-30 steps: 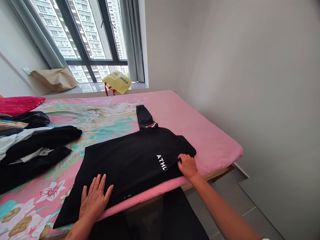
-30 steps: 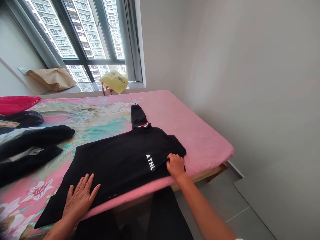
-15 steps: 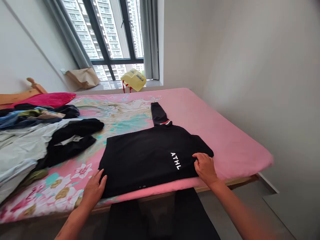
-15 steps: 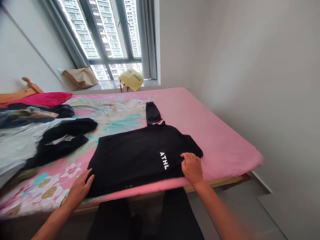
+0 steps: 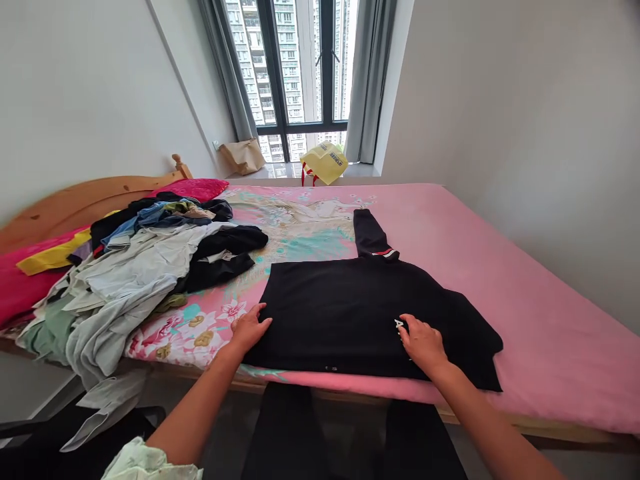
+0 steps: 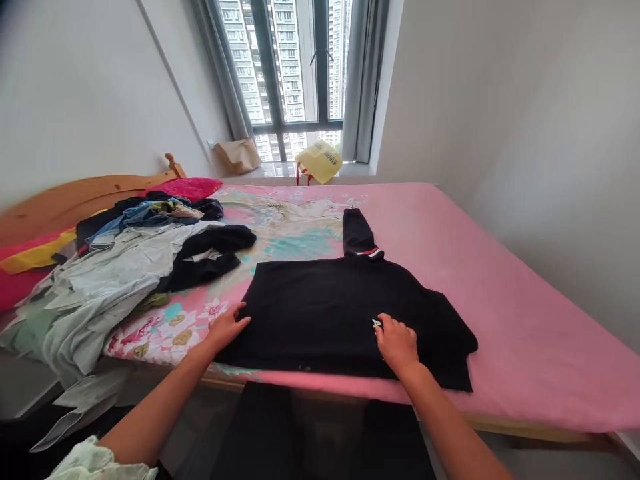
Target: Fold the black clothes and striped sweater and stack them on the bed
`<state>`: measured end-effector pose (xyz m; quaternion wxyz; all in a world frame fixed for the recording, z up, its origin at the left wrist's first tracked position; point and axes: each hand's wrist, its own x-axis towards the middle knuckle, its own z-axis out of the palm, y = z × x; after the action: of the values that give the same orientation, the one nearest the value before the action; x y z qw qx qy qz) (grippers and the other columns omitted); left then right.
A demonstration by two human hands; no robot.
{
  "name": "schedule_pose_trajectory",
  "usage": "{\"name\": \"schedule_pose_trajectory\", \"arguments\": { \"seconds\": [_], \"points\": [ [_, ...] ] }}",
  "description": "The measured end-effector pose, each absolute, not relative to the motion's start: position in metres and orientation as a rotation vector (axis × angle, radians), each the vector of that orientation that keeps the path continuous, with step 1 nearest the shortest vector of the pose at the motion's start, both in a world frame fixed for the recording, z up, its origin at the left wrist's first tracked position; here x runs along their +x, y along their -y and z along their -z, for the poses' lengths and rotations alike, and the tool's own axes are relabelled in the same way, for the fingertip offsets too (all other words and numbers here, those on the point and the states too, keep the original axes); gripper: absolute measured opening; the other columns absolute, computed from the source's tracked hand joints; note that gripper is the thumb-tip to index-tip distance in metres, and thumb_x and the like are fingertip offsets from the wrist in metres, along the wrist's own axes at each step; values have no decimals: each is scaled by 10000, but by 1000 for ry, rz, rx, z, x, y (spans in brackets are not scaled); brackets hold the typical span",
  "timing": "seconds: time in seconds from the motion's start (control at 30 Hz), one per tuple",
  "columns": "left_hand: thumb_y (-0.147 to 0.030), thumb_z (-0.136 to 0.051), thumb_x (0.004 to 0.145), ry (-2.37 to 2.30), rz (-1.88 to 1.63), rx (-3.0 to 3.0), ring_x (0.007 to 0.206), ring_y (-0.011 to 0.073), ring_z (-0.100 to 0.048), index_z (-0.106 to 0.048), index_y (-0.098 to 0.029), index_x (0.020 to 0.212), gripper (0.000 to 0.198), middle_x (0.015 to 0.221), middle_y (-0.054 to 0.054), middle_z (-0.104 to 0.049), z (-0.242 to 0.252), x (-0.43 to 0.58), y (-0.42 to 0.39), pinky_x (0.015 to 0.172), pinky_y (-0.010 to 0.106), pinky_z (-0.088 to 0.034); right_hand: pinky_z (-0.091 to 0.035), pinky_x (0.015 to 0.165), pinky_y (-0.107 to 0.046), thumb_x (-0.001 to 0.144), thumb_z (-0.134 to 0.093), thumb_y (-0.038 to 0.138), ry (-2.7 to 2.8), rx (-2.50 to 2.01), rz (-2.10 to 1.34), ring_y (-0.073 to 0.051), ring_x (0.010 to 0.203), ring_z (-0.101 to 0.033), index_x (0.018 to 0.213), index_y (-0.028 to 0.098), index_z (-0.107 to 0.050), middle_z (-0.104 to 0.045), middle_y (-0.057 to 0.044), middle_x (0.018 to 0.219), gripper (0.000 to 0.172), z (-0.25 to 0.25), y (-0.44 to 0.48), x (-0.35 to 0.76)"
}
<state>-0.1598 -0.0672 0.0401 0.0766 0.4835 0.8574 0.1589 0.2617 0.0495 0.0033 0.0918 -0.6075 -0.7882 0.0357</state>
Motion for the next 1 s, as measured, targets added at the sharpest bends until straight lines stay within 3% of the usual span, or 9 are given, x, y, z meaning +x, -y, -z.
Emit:
{"name": "schedule_pose_trajectory", "arguments": {
  "seconds": [0.2,0.3,0.47,0.6,0.8,0.9,1.0],
  "points": [
    [-311,-546,800,-2522,-541,1405,981,181,-620,-559,-264,1189,392,992,13,-689,-38,-166,71,850,298,-431,-400,798,-362,881,-434,258,2292,-1765,-45,-237,892,-606,1123,202,-561,-668,-81,963,279,3,-45,262],
    [-344,-553,804,-2534,-558,1399,945,193,-632,-573,-241,1168,379,951,23,-693,-31,-169,76,827,300,-448,-362,927,-423,890,-399,263,2221,-1630,59,-243,1024,-568,1142,186,-543,-634,-102,1108,300,1,-41,255],
    [-326,-489,848,-2516,-649,1532,985,192,-624,-514,-240,1238,399,1024,36,-682,-21,-172,80,876,317,-451,-202,1080,-490,929,-339,301,2256,-1336,180,-241,1286,-385,1222,172,-492,-519,-101,1321,355,-4,-28,239],
    [-308,-448,861,-2475,-740,1675,1106,174,-572,-535,-222,1201,361,1198,46,-628,-14,-179,83,964,299,-423,-135,1101,-524,926,-366,342,2397,-1260,218,-266,1338,-310,1256,156,-493,-458,-110,1387,400,4,-15,231],
    [-328,-452,849,-2468,-732,1779,1038,171,-613,-577,-217,1144,339,1159,29,-654,-4,-192,84,935,283,-458,-85,1103,-554,917,-370,355,2509,-1289,158,-278,1350,-292,1286,173,-495,-414,-101,1425,430,12,-9,225],
    [-326,-441,845,-2507,-710,1804,965,205,-629,-594,-190,1114,338,1085,68,-670,-8,-192,84,887,339,-483,-87,1103,-554,919,-362,334,2523,-1327,106,-269,1348,-301,1307,178,-478,-412,-90,1428,434,4,-9,226],
    [-331,-413,855,-2525,-737,1855,1054,251,-580,-586,-164,1137,370,1125,112,-636,-15,-181,84,938,409,-439,-98,1116,-518,938,-323,305,2423,-1396,96,-245,1369,-258,1343,159,-435,-384,-86,1447,445,-10,-9,230]
  ]
}}
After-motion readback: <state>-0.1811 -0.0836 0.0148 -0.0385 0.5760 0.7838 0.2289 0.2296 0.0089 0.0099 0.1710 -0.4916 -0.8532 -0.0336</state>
